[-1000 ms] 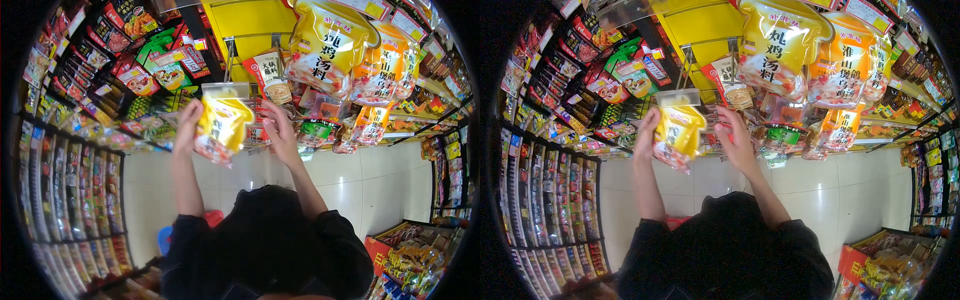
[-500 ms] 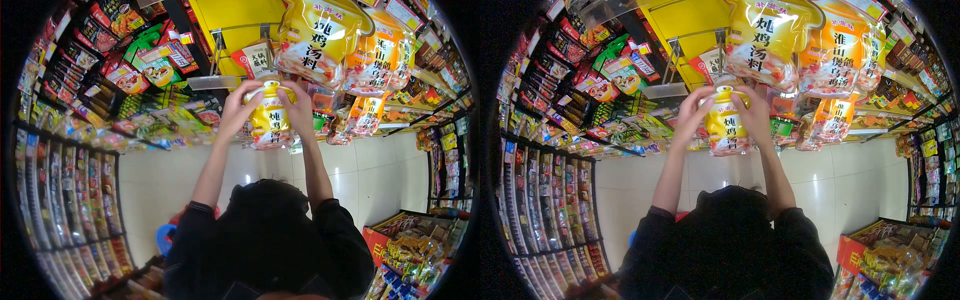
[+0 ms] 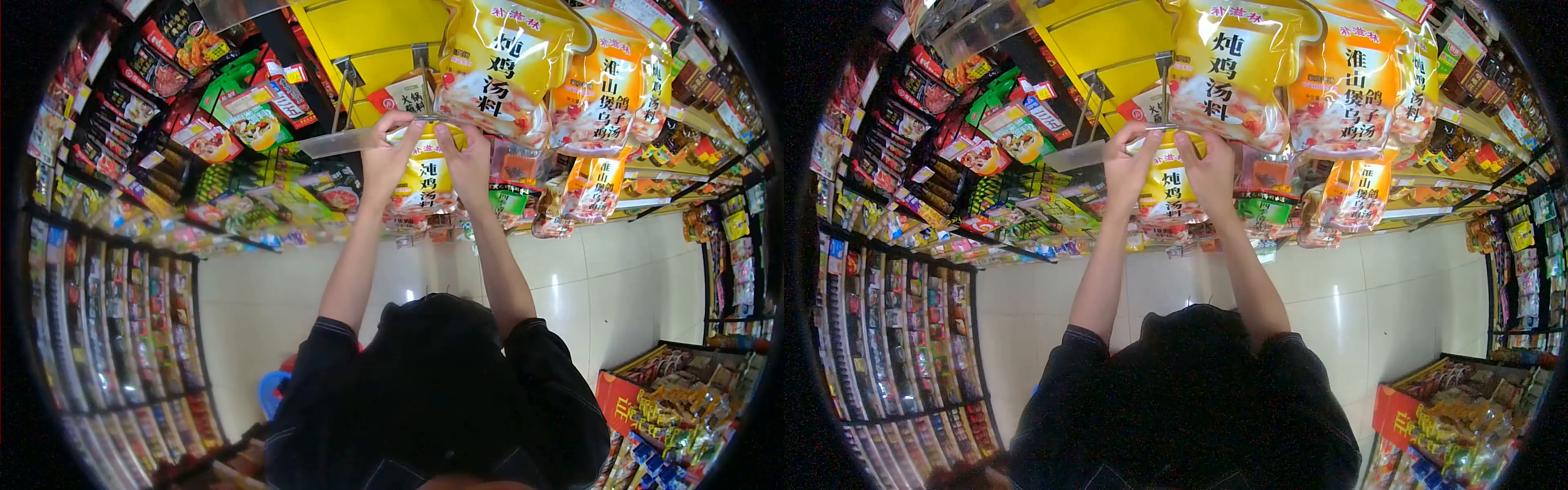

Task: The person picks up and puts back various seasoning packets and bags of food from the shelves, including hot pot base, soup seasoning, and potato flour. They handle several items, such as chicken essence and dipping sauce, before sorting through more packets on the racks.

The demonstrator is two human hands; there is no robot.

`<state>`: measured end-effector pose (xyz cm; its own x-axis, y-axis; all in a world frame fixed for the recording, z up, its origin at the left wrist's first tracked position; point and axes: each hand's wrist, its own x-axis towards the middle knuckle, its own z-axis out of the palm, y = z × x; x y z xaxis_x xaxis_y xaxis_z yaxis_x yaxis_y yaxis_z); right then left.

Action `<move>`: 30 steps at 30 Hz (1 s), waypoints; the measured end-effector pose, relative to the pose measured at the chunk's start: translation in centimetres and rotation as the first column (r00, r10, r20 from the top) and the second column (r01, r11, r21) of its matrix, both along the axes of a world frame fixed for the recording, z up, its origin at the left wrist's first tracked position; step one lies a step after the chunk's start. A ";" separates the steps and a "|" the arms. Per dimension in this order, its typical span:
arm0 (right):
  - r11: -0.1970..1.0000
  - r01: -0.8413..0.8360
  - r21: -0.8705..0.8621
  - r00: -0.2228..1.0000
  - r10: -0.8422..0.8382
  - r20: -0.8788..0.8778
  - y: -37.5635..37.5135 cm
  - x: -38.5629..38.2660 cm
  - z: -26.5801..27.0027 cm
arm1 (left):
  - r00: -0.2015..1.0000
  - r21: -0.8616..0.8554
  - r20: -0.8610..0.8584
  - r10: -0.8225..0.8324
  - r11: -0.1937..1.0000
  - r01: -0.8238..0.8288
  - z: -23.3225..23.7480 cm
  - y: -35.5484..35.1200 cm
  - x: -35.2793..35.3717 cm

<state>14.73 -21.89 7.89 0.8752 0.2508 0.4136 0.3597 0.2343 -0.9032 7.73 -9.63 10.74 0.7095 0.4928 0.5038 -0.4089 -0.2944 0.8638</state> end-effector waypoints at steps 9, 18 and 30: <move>0.994 0.109 -0.019 0.981 -0.105 0.162 1.6 1.2 0.5 | 0.997 0.186 -0.011 0.073 0.980 -0.070 0.2 2.4 2.7; 0.919 0.318 -0.233 0.895 -0.211 0.392 3.2 1.1 1.1 | 0.907 0.547 0.213 0.362 0.725 -0.418 1.7 3.7 5.7; 0.842 -0.071 -0.535 0.879 0.306 0.366 -4.4 -12.7 -3.4 | 0.804 0.730 0.199 0.561 0.463 -0.504 1.3 2.5 4.7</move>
<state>1.99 -26.29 4.45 0.5565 0.6628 0.5009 0.7254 -0.0938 -0.6819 12.46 -7.15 12.06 0.4817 0.2800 0.8304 0.0935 -0.9586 0.2690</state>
